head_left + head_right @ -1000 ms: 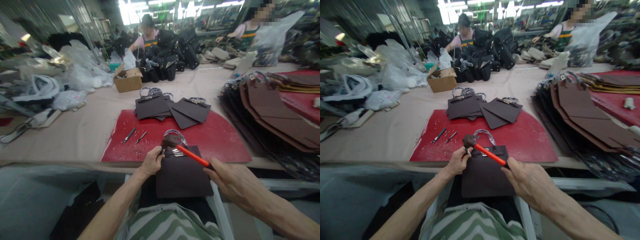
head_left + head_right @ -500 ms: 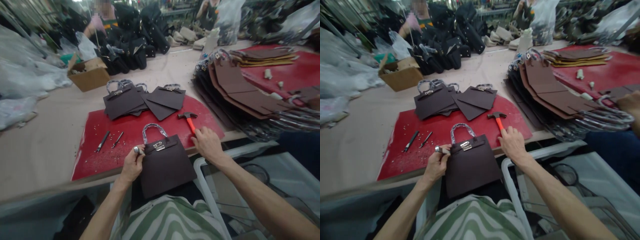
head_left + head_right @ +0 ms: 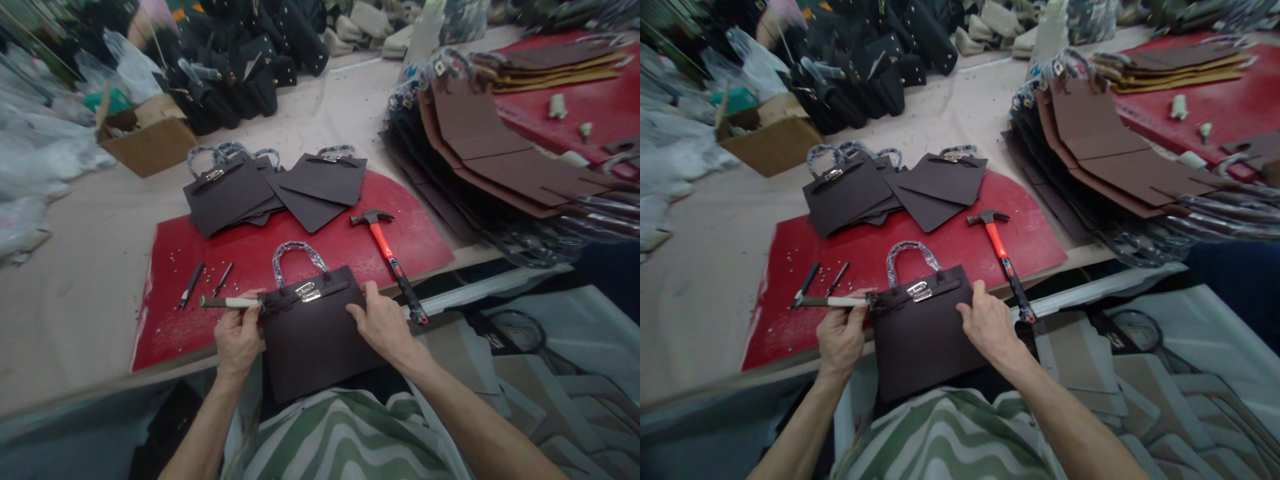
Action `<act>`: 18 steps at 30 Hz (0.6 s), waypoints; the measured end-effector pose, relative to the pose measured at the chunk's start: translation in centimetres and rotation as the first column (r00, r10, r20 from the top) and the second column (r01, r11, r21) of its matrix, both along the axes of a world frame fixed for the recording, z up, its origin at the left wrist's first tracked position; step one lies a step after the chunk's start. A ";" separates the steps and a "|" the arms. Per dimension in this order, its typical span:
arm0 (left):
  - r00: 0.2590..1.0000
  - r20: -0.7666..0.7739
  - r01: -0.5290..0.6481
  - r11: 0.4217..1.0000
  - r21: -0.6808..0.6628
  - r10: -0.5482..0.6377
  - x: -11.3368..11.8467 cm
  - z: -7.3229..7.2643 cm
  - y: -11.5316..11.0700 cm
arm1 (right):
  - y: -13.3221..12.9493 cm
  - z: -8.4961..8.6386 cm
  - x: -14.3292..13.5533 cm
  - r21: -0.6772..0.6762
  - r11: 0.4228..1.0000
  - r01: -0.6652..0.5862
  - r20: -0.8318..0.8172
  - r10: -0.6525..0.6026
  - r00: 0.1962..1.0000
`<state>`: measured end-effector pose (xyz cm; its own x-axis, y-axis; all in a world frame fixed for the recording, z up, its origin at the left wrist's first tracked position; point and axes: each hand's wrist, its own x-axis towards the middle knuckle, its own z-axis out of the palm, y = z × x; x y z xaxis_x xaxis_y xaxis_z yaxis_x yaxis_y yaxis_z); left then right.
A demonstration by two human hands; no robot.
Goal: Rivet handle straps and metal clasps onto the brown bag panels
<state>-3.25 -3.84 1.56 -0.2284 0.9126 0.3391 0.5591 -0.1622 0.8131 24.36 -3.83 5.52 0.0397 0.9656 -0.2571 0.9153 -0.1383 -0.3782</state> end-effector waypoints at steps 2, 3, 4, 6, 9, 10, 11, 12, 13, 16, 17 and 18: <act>0.999 0.005 0.037 0.999 0.023 -0.037 0.6 0.7 0.4 | -0.2 -0.8 -0.6 0.005 1.000 0.012 -0.142 -0.012 0.990; 0.997 -0.001 0.078 0.997 0.031 -0.078 1.0 0.9 0.7 | -0.3 -1.2 -1.0 0.005 1.000 0.012 -0.209 -0.011 0.978; 0.993 -0.005 0.117 0.992 0.037 -0.117 1.5 1.0 0.9 | -0.4 -1.5 -1.5 0.009 1.000 0.012 -0.267 -0.010 0.964; 0.985 -0.007 0.171 0.984 0.047 -0.171 2.4 1.0 1.5 | -0.4 -2.0 -2.2 0.029 0.999 0.015 -0.360 -0.004 0.933; 0.982 0.011 0.189 0.980 0.058 -0.190 3.2 0.6 1.8 | 0.0 -2.4 -2.2 0.039 0.999 0.016 -0.509 0.006 0.861; 0.982 0.024 0.185 0.981 0.057 -0.187 3.2 0.5 1.8 | 0.2 -2.5 -2.0 0.020 1.000 0.010 -0.561 0.003 0.828; 0.982 0.037 0.182 0.982 0.055 -0.184 3.3 0.5 1.8 | 0.4 -2.6 -1.7 -0.006 1.000 0.000 -0.605 -0.004 0.796; 0.982 0.052 0.181 0.982 0.055 -0.183 3.3 0.5 1.8 | 0.7 -2.7 -1.4 -0.036 0.999 -0.012 -0.637 -0.013 0.770; 0.980 0.067 0.185 0.981 0.056 -0.188 3.4 0.7 1.7 | 0.8 -2.8 -1.2 -0.062 0.998 -0.026 -0.655 -0.021 0.756; 0.965 0.115 0.229 0.972 0.061 -0.234 4.2 1.2 2.0 | 1.1 -3.0 -0.9 -0.073 0.995 -0.073 -0.633 0.011 0.774; 0.958 0.133 0.247 0.967 0.068 -0.254 4.7 1.3 2.2 | 1.1 -3.0 -1.0 -0.062 0.994 -0.087 -0.610 0.032 0.792; 0.950 0.150 0.266 0.961 0.078 -0.275 5.1 1.3 2.5 | 1.1 -3.1 -1.0 -0.052 0.994 -0.097 -0.582 0.049 0.812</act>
